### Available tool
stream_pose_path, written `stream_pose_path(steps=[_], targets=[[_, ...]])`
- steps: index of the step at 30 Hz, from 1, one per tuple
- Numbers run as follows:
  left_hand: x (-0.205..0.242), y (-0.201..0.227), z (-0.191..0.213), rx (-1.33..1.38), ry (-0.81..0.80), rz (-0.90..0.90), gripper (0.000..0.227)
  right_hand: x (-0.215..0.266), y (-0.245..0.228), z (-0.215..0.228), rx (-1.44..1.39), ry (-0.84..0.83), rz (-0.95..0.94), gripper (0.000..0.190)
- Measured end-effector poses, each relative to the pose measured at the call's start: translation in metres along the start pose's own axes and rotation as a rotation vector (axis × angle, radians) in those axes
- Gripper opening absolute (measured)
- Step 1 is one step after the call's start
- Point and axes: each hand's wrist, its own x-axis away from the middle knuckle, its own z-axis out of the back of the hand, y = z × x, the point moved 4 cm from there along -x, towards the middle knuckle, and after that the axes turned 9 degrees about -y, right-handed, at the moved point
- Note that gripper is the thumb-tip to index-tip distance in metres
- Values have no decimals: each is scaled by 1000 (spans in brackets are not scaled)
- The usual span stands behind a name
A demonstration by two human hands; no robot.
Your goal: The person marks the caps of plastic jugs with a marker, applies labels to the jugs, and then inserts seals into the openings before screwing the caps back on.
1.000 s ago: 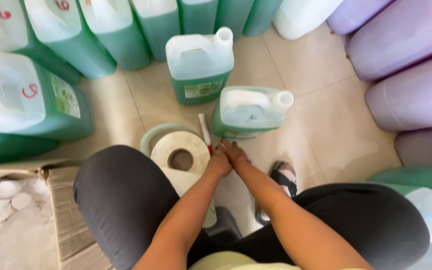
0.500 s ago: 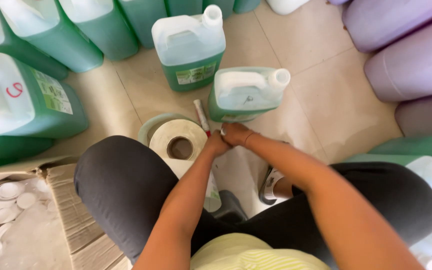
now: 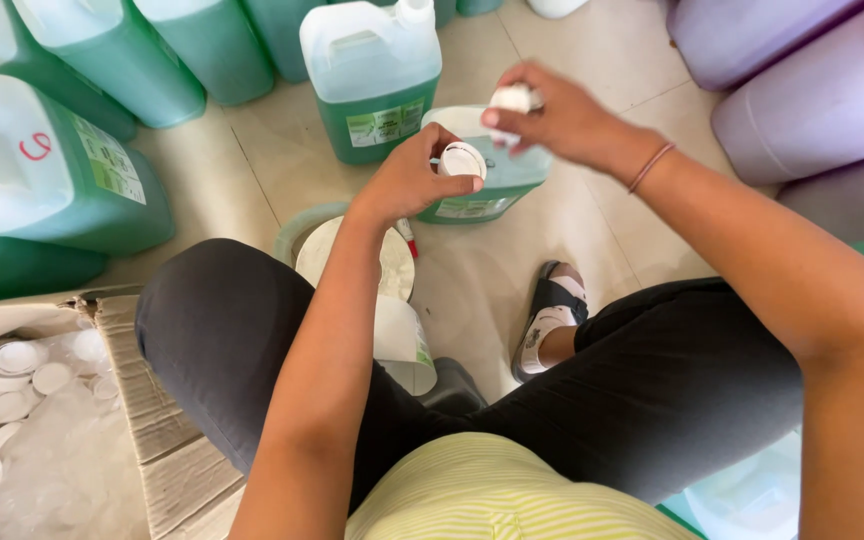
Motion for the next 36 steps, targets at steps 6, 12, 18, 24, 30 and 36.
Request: stream_pose_path(steps=[6,12,18,24,30,36], targets=[[-5,2,-18,212,-11,104,48,15,27,57,343,212,-52,48],[-4,-6,-13,174,165,138,37,2,49,57,390,246,-147,53],[-7,-17,-5,31,314,156,38,4,59,46,587,155,-174,57],[-10,-29,-2,-343,463,13,63,8,59,35,779,78,-45,55],[-15,-36,-10,-366,373,70,73,5,50,30,854,60,-134,55],[-19,-37,-11,-393,374,83,75,0,43,35,897,108,-193,60]])
